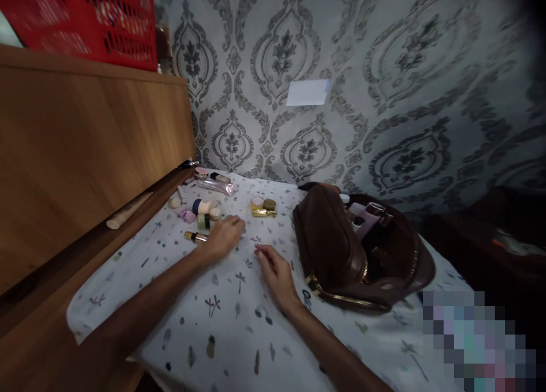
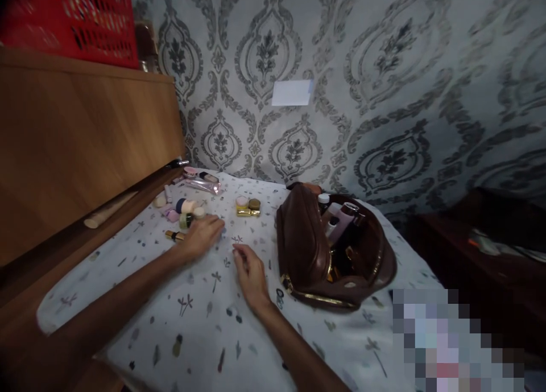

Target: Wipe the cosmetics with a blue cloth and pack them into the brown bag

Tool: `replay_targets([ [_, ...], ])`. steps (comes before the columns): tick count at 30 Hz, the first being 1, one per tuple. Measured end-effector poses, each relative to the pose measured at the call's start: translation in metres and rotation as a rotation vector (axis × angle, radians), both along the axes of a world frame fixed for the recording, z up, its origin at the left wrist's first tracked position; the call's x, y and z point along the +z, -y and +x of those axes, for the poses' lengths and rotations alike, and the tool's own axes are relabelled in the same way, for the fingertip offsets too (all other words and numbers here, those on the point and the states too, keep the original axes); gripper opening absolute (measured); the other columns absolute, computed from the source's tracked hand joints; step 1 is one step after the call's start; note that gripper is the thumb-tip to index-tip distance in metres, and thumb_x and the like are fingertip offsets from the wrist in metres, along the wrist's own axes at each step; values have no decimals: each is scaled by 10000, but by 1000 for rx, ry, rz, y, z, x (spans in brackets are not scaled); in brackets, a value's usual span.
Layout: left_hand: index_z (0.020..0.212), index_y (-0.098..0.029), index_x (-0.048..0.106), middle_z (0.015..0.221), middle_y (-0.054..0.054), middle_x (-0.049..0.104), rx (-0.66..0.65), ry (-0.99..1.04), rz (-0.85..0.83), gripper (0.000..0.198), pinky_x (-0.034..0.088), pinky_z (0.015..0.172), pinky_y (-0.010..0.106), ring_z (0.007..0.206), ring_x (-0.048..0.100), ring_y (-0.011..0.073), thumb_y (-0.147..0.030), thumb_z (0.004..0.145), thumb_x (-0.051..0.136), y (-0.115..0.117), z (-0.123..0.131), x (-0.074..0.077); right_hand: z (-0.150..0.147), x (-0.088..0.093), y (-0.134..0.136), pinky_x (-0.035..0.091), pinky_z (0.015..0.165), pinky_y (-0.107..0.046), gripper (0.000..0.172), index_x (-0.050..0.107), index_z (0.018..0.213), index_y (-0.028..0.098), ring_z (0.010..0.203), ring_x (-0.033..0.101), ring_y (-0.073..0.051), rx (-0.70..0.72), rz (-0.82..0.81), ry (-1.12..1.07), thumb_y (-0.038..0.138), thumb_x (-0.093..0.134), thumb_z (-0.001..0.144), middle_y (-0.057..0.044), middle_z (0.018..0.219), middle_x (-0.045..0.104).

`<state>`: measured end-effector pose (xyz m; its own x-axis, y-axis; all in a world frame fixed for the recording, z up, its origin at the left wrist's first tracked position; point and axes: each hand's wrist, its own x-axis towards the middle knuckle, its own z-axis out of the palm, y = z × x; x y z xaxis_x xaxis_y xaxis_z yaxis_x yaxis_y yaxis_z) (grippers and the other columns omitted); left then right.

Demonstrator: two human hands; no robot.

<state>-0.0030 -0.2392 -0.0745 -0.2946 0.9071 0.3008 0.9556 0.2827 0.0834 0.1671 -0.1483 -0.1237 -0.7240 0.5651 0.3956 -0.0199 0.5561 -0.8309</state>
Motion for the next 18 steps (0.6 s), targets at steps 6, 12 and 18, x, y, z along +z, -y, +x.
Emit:
replay_targets([
  [6,1138,-163,640,1134,109,695,478,0,284,305,485,930,345,1059,635,228,-177,969,387,25,-95,21,-1,-4,-3,508,712,-316,336,704,974,182,825,673,-230,-7,-69,60,425,481,912,-77,881,737],
  [12,1106,-111,683,1106,204,696,764,34,185,366,502,827,394,1021,648,313,-189,943,365,51,-170,25,-2,-6,-3,496,713,-315,322,705,958,186,805,653,-221,-2,-56,87,408,477,907,-69,876,729],
  [18,1026,-148,726,1179,180,665,650,39,52,316,489,848,410,1146,549,338,-206,912,437,43,-176,-3,-2,-8,-5,497,712,-318,310,702,931,178,799,652,-222,24,-35,82,380,468,906,-75,865,727],
])
